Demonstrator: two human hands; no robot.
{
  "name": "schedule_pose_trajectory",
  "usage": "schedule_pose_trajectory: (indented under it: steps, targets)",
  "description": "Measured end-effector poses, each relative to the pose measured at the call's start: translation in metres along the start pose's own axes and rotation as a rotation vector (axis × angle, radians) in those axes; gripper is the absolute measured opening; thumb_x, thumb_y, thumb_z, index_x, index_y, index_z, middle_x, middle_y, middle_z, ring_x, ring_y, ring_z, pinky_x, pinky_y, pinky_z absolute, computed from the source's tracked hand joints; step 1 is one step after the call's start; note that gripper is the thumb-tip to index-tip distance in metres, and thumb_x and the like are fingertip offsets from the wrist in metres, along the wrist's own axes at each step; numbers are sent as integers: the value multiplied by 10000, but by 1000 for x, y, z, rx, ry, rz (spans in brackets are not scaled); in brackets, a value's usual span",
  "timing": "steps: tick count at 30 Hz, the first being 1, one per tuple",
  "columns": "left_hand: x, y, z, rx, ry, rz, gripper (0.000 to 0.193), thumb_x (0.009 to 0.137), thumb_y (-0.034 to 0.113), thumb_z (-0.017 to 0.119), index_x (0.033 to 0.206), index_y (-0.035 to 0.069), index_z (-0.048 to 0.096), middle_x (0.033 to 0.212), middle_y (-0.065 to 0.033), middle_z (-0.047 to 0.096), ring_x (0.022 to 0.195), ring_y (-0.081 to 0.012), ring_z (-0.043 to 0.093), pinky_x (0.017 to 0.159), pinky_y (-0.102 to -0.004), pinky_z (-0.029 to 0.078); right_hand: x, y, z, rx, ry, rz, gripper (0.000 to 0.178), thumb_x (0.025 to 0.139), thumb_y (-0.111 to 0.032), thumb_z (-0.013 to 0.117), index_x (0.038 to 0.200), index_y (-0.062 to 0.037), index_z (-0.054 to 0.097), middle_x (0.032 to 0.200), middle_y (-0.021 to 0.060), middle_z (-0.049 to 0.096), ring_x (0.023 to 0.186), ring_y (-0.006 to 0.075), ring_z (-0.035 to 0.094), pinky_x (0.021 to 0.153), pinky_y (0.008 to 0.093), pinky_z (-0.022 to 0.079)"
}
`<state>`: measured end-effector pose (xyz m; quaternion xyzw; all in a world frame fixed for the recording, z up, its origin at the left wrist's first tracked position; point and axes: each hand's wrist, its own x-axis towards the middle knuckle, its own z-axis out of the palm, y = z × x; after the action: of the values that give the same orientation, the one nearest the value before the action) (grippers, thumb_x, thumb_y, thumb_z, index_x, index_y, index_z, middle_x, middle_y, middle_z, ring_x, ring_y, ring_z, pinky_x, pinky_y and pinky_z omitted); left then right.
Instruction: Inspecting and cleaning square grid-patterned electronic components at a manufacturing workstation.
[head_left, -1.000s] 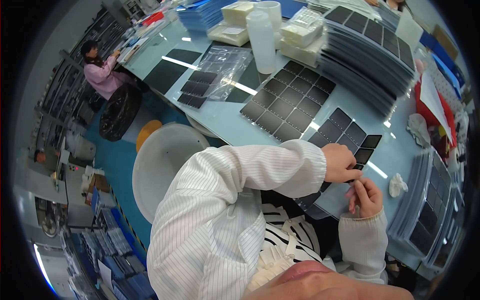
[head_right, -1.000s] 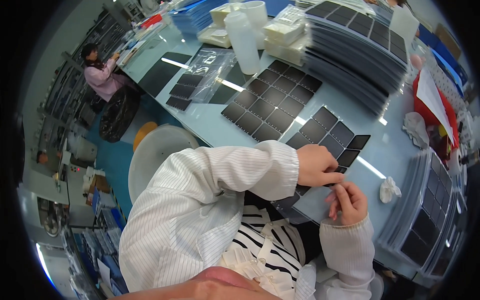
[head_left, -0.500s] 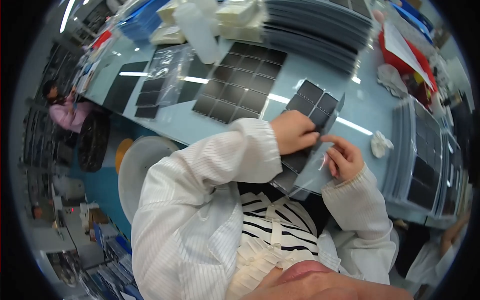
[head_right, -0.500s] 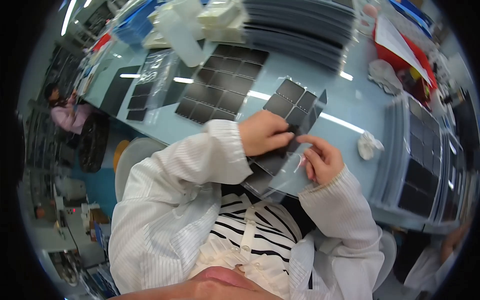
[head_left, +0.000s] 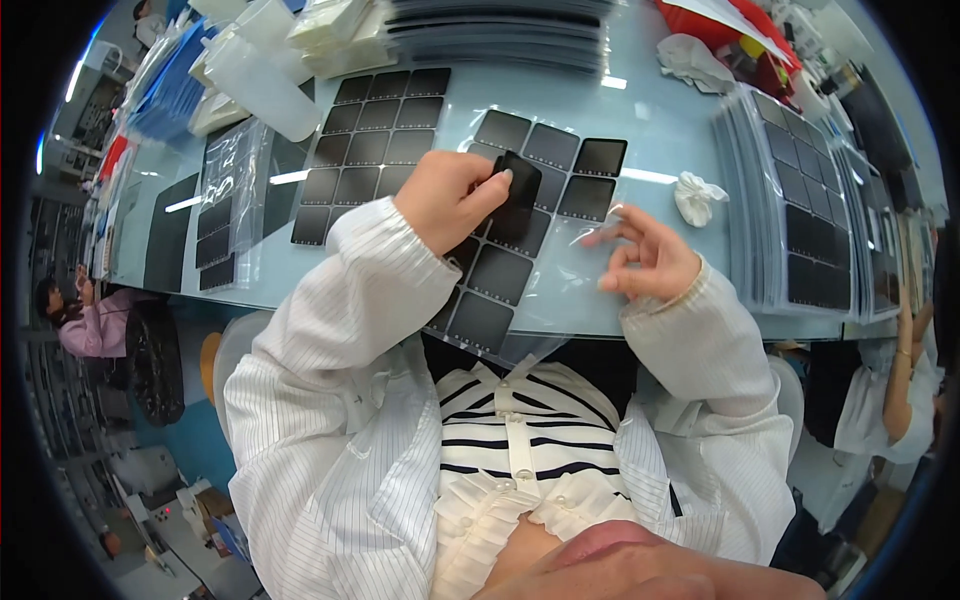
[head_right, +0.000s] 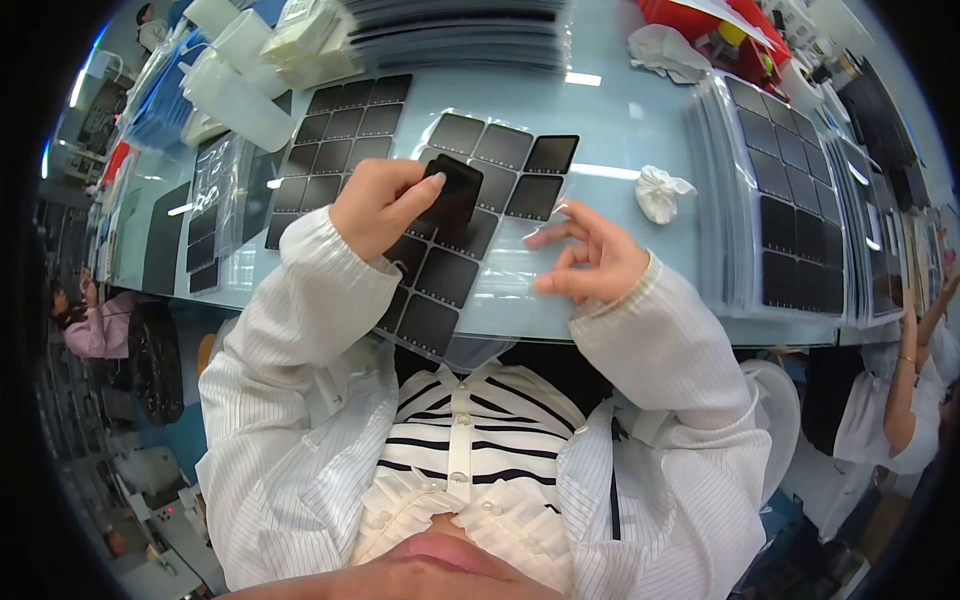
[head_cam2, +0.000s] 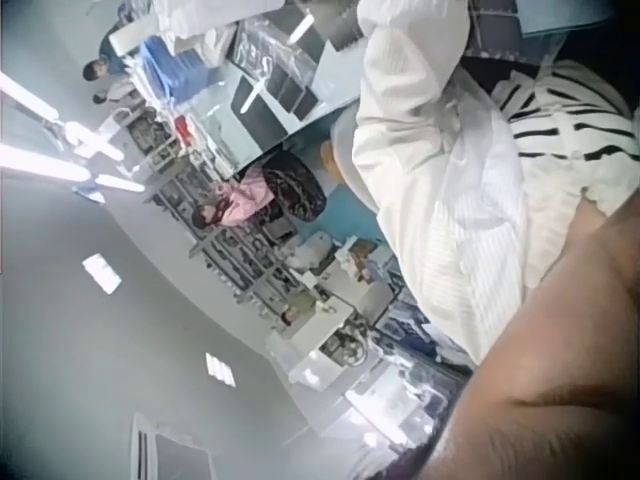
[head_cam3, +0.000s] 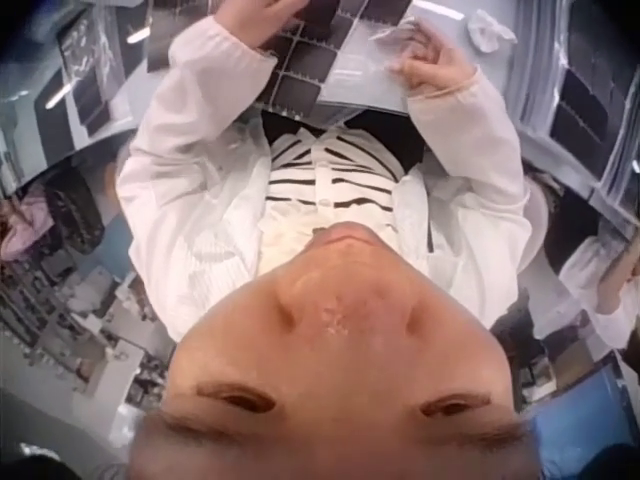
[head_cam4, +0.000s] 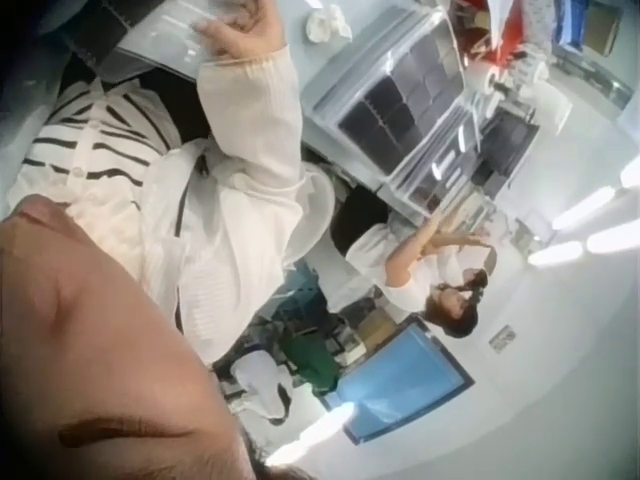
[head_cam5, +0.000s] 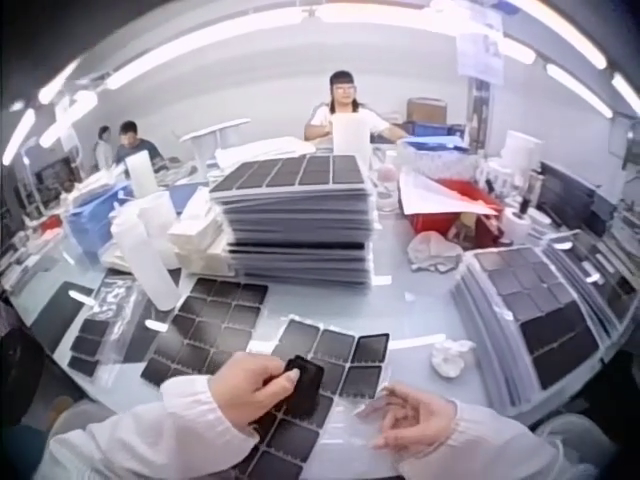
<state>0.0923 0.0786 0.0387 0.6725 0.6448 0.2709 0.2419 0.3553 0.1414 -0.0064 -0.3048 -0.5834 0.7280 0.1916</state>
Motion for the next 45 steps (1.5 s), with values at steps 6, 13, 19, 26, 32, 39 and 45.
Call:
schedule_pose_trajectory:
  steps: [6,13,19,26,32,39,45]
  targets:
    - [41,19,32,150,-102,23,372,872,316,467,750,-3,612,675,-201,590,672,-393,564,643,-432,457,23,-13,2,-71,159,37,138,896,-146,544,877,-10,555,720,49,600,524,69,506,455,184,380]
    - [49,19,42,-59,-256,-41,455,890,356,518,699,-54,561,566,-94,522,532,-154,482,502,-332,389,46,-9,0,70,17,-67,98,883,-102,567,901,-5,573,731,59,611,518,51,483,472,183,394]
    - [47,0,41,-181,-252,-11,434,890,353,527,725,-46,574,590,-69,526,544,-126,494,512,-295,419,52,-8,-1,42,24,26,140,881,-77,555,966,17,612,729,61,608,495,53,483,462,184,391]
    - [40,-39,4,-427,26,-221,366,896,303,510,812,-38,614,577,-68,561,514,-135,502,496,-291,404,35,-13,-14,-166,227,205,226,843,-61,578,1050,31,574,783,73,610,520,68,510,477,187,407]
    - [57,-8,-1,-96,18,31,351,879,266,494,788,-52,613,566,-150,558,507,-212,532,518,-326,416,35,-19,-19,-251,83,-59,486,776,-126,674,1179,14,442,956,74,591,589,69,509,513,203,415]
    - [92,19,37,-82,-124,-21,381,845,305,472,815,-45,620,689,-221,594,634,-367,556,644,-386,458,59,-27,-15,-212,259,9,288,801,-223,686,924,13,576,753,39,597,577,77,504,498,215,414]
    - [102,19,43,-115,-233,-88,445,874,408,518,780,-22,581,605,-69,547,512,-117,491,484,-270,410,69,-29,-11,-93,202,-44,109,790,-33,654,859,25,595,683,33,598,532,78,512,464,215,406]
